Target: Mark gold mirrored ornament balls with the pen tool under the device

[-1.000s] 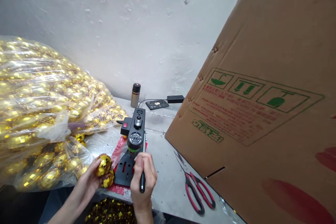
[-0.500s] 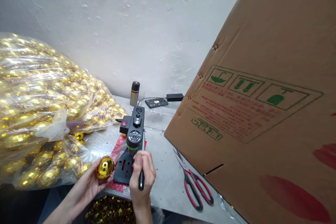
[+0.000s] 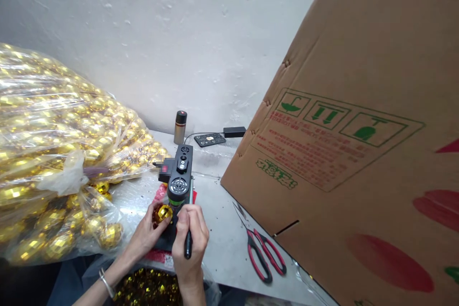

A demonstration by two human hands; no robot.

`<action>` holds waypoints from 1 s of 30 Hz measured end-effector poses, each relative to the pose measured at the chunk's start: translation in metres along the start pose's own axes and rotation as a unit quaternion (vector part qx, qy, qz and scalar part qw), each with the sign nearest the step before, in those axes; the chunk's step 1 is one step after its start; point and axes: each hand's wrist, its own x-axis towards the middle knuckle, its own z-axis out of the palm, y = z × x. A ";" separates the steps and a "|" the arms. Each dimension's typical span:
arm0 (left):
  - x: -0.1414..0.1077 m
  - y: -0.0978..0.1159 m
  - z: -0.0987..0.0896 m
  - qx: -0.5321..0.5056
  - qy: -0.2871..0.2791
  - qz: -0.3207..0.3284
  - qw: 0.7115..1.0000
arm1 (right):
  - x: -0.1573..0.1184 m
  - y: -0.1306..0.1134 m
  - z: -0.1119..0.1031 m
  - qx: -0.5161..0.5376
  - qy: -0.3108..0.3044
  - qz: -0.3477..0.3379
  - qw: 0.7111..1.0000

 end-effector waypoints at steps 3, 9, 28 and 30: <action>-0.002 -0.007 0.005 0.052 -0.006 0.064 0.997 | 0.000 0.001 -0.001 0.001 -0.004 -0.001 1.000; 0.001 -0.011 0.006 0.068 -0.022 0.138 0.988 | 0.000 0.002 -0.002 -0.004 -0.005 0.003 1.000; 0.000 -0.018 0.014 0.141 -0.052 0.118 0.982 | -0.009 0.007 -0.004 -0.018 -0.009 -0.009 1.000; -0.001 -0.018 0.014 0.147 -0.055 0.114 0.981 | -0.016 0.014 -0.003 -0.021 -0.005 -0.018 1.000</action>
